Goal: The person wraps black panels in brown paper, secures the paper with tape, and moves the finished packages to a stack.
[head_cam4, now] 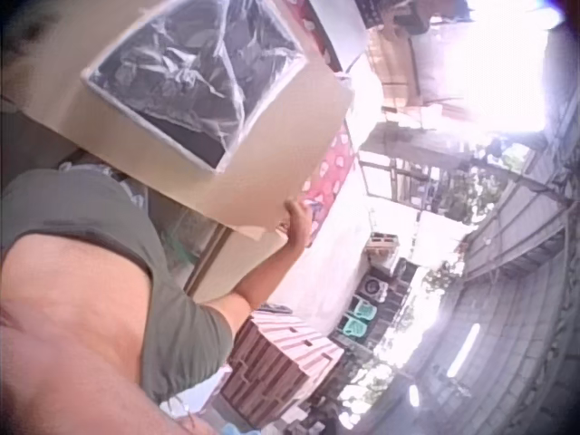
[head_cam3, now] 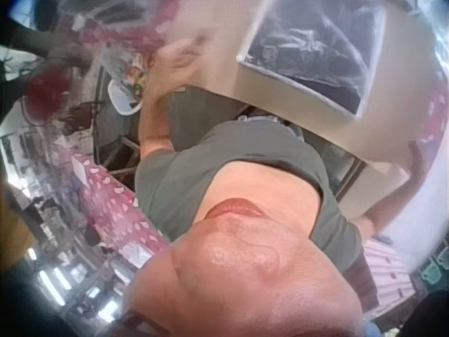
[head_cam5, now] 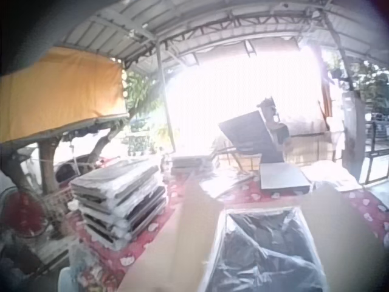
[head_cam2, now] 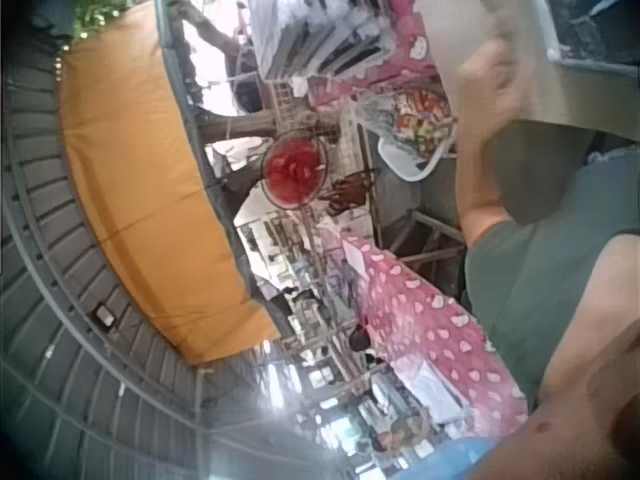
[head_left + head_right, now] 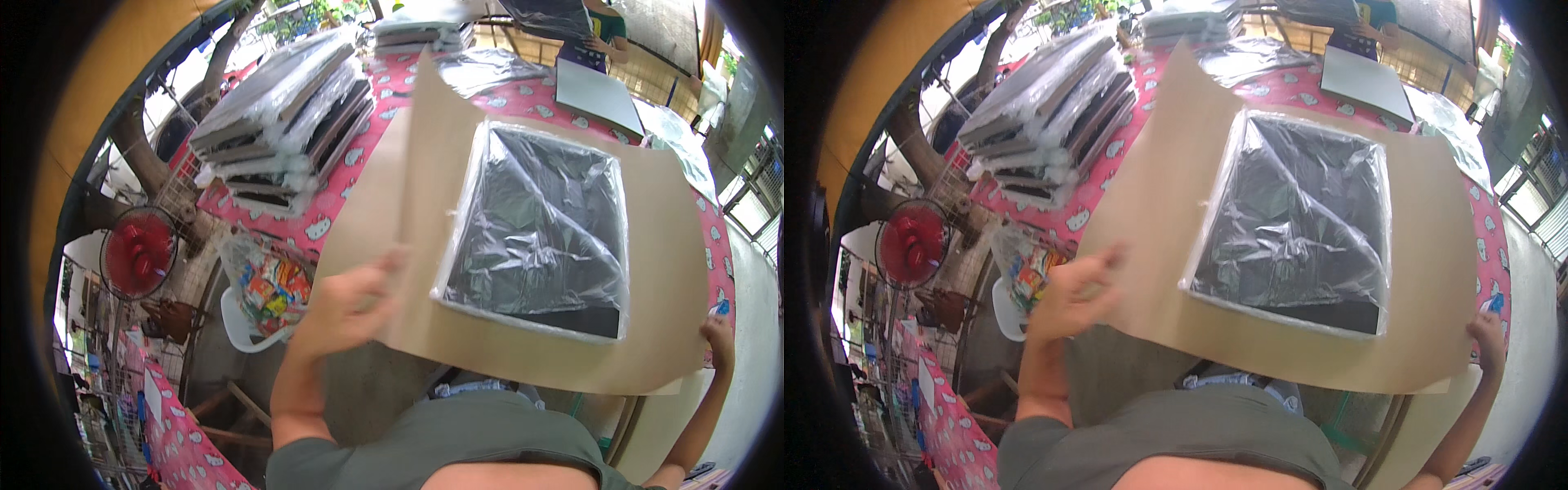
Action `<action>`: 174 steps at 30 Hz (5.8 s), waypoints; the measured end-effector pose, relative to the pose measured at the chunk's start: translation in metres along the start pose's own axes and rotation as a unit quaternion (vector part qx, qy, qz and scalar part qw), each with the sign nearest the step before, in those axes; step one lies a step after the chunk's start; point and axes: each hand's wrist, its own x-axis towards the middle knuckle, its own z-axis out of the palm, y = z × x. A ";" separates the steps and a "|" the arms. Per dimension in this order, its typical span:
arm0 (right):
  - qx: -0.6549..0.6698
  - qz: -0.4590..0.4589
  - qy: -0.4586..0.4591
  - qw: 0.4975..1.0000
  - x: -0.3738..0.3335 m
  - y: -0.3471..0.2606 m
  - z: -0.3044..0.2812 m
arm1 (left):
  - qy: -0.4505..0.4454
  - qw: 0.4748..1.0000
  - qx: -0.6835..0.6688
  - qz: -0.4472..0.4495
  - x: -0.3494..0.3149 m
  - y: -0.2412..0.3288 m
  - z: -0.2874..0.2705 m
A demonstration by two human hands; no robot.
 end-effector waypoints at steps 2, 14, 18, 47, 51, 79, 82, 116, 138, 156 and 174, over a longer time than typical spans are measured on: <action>0.190 -0.100 -0.005 0.977 -0.024 -0.093 0.063 | -0.248 0.965 -0.041 0.080 0.025 0.028 0.042; -0.077 -0.266 -0.330 0.903 0.001 -0.139 0.353 | -0.336 0.876 -0.335 0.089 0.002 0.007 0.317; -0.189 -0.300 -0.306 0.883 0.014 -0.110 0.372 | -0.469 0.843 -0.207 0.159 0.023 -0.003 0.289; -0.245 -0.133 0.046 0.959 0.383 -0.135 0.281 | 0.272 0.920 -0.043 -0.279 0.154 -0.190 0.319; -0.353 -0.187 0.149 0.905 0.355 -0.111 0.315 | -0.005 0.956 0.223 -0.190 0.145 -0.126 0.284; -0.054 -0.289 -0.400 0.868 0.236 -0.161 0.370 | -0.291 0.920 0.264 -0.013 0.233 -0.147 0.255; 0.046 -0.182 -0.427 0.884 0.235 -0.152 0.365 | -0.176 0.960 0.216 0.029 0.227 -0.158 0.255; -0.006 -0.145 -0.443 0.885 0.242 -0.168 0.342 | -0.156 0.941 0.271 -0.132 0.218 -0.116 0.274; -0.036 -0.317 -0.337 0.886 0.214 -0.156 0.365 | -0.073 0.881 0.459 0.090 0.264 -0.254 0.215; -0.278 -0.225 0.289 0.888 0.169 0.046 0.128 | 0.261 0.879 0.185 -0.352 0.311 -0.327 0.207; -0.026 -0.040 0.171 0.984 0.152 -0.019 0.016 | 0.052 0.902 0.237 -0.356 0.321 -0.291 0.197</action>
